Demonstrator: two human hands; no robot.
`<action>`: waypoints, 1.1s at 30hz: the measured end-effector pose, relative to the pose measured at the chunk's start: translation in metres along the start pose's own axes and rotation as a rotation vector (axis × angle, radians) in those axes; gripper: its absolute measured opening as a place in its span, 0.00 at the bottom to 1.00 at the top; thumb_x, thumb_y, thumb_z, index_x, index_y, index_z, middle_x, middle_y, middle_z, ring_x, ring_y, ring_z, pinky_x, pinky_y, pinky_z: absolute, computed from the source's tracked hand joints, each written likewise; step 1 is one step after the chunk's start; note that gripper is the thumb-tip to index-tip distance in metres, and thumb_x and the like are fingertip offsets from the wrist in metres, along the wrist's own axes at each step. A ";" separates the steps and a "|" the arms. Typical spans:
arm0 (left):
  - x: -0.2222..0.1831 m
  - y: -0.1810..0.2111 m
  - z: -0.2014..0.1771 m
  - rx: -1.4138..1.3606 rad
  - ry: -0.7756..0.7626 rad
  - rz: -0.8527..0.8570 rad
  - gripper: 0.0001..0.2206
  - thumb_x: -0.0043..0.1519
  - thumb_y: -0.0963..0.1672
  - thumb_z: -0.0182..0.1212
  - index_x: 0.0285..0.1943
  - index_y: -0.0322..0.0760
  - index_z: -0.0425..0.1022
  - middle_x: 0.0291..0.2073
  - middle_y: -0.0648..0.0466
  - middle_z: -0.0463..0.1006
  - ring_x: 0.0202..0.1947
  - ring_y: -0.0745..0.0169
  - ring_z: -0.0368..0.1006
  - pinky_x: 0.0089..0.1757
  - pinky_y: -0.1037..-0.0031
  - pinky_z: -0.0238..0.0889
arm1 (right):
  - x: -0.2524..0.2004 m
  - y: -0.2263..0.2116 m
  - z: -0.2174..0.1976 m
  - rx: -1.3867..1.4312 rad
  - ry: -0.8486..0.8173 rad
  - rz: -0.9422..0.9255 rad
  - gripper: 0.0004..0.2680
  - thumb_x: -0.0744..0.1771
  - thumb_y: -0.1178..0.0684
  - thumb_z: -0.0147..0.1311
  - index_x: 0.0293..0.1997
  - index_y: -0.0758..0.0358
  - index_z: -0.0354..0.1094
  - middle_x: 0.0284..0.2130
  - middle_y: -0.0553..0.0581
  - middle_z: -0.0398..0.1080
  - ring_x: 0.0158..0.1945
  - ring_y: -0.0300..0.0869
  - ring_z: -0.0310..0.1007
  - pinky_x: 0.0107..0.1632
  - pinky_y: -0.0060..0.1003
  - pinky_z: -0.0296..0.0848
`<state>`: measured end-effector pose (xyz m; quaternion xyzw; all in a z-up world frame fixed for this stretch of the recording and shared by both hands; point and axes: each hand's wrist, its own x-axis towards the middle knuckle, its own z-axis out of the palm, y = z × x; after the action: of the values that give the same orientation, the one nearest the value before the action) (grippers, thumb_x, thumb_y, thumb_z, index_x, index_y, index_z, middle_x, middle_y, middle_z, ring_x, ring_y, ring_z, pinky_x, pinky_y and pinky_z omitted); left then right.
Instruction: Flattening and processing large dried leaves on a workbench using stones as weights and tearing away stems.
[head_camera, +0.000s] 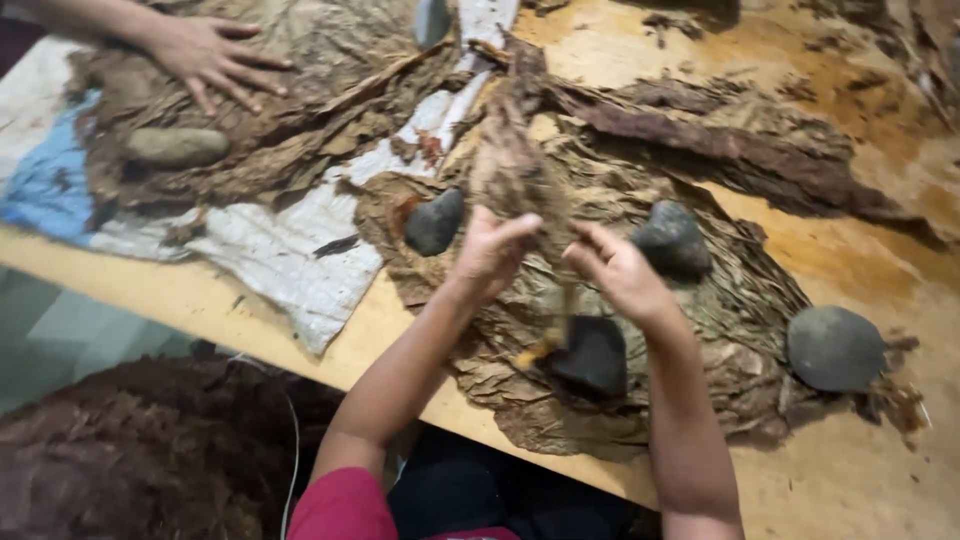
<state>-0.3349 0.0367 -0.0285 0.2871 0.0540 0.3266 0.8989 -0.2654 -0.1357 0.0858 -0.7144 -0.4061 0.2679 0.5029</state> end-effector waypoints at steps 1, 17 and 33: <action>-0.005 -0.005 0.006 -0.044 -0.067 -0.016 0.33 0.56 0.32 0.71 0.72 0.41 0.69 0.58 0.41 0.79 0.56 0.46 0.79 0.54 0.55 0.74 | 0.005 0.015 0.007 0.034 -0.063 0.066 0.18 0.71 0.50 0.56 0.70 0.56 0.65 0.49 0.61 0.79 0.51 0.40 0.78 0.58 0.44 0.76; -0.014 0.064 0.020 -0.516 0.069 -0.306 0.14 0.66 0.40 0.67 0.52 0.38 0.63 0.30 0.49 0.79 0.22 0.60 0.81 0.25 0.82 0.82 | -0.106 -0.085 -0.073 -0.420 0.089 -0.089 0.13 0.65 0.57 0.60 0.55 0.67 0.77 0.42 0.59 0.82 0.38 0.42 0.80 0.44 0.35 0.77; -0.007 0.043 0.014 0.081 -0.079 0.109 0.43 0.57 0.29 0.63 0.78 0.61 0.55 0.80 0.40 0.42 0.69 0.51 0.60 0.52 0.74 0.70 | -0.081 0.015 -0.137 -0.522 0.855 -0.291 0.02 0.78 0.66 0.61 0.56 0.76 0.79 0.45 0.62 0.78 0.50 0.42 0.75 0.55 0.38 0.74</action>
<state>-0.3598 0.0519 0.0062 0.3382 0.0161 0.3608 0.8690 -0.1954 -0.2756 0.1177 -0.7979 -0.3128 -0.2308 0.4608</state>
